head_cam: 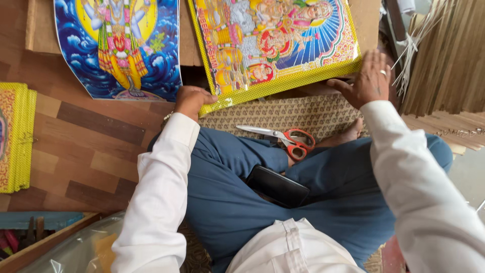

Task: The person sits on the floor and assembles religious poster cards by applying yellow patterned tape to the edges of printed images mounted on cardboard. They use scissors to cut the tape and a metal tool to smooth the edges, then place the finished cards into a plastic bag.

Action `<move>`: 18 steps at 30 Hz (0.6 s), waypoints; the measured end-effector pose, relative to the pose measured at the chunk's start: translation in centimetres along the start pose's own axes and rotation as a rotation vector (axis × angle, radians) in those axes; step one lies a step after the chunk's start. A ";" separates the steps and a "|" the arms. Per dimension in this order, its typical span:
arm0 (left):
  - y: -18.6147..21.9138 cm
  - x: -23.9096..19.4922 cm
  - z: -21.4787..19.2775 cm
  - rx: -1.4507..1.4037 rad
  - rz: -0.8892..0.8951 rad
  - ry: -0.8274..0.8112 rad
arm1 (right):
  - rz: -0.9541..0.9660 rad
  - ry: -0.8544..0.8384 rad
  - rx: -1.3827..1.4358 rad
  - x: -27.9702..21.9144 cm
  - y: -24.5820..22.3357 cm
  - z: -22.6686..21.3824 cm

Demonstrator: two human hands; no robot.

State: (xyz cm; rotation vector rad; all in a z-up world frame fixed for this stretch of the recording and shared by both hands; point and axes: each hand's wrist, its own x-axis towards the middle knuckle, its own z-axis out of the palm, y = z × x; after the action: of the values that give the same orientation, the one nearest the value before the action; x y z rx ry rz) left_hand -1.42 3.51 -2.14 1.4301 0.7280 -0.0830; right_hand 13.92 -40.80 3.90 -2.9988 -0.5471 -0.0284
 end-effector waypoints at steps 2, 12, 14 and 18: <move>0.6 0.1 0.8 -0.036 -0.079 -0.016 | 0.002 0.233 -0.105 -2.1 -2.3 -1.0; -2.0 1.2 5.6 -0.038 0.068 -0.209 | -0.225 -0.363 0.212 -13.6 -12.5 0.7; -1.7 1.5 5.2 0.022 0.138 -0.215 | -0.222 -0.416 0.215 -12.1 -12.7 0.4; -1.6 0.4 5.0 0.151 0.012 -0.130 | -0.116 -0.738 0.513 -12.4 -13.2 -1.3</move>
State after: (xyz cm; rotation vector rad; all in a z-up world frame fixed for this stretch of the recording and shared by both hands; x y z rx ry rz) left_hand 0.16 -1.15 -3.87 1.5571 0.6166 -0.2232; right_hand -2.34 -32.98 5.91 -2.3919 -0.6494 1.0606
